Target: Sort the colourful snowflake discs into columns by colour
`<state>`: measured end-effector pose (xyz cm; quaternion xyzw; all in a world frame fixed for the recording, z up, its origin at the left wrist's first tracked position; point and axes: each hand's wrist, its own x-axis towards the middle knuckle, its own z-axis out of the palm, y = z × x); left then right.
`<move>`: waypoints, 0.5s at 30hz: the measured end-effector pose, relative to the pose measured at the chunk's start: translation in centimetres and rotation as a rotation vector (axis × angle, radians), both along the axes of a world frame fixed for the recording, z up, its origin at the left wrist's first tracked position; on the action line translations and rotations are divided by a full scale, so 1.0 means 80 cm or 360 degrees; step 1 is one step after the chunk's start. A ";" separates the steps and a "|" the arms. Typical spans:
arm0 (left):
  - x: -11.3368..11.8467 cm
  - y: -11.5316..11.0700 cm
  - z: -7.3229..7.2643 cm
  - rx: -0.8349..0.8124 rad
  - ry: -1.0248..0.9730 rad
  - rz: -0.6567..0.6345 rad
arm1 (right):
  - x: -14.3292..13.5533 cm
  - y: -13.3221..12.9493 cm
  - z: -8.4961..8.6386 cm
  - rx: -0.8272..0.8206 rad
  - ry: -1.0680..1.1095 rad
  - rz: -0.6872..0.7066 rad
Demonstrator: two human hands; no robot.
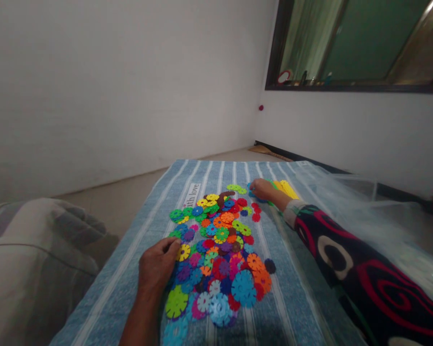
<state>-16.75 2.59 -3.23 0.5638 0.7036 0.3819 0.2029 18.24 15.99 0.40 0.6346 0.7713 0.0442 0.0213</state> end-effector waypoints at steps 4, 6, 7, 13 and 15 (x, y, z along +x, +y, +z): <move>0.000 -0.001 -0.001 -0.0009 0.0042 -0.0020 | -0.009 -0.009 -0.002 -0.0012 -0.0059 0.0135; 0.000 -0.001 -0.002 -0.0005 0.0064 -0.0035 | -0.014 -0.010 -0.004 -0.0003 -0.0090 0.0163; -0.001 -0.002 -0.002 -0.0005 0.0069 -0.0038 | -0.017 -0.010 -0.005 0.0005 -0.0103 0.0168; -0.002 -0.001 -0.002 -0.0015 0.0061 -0.0033 | -0.025 -0.005 -0.010 0.0027 -0.0146 0.0157; -0.001 -0.001 0.000 -0.0018 0.0069 -0.0029 | -0.024 -0.005 -0.010 0.0036 -0.0154 0.0153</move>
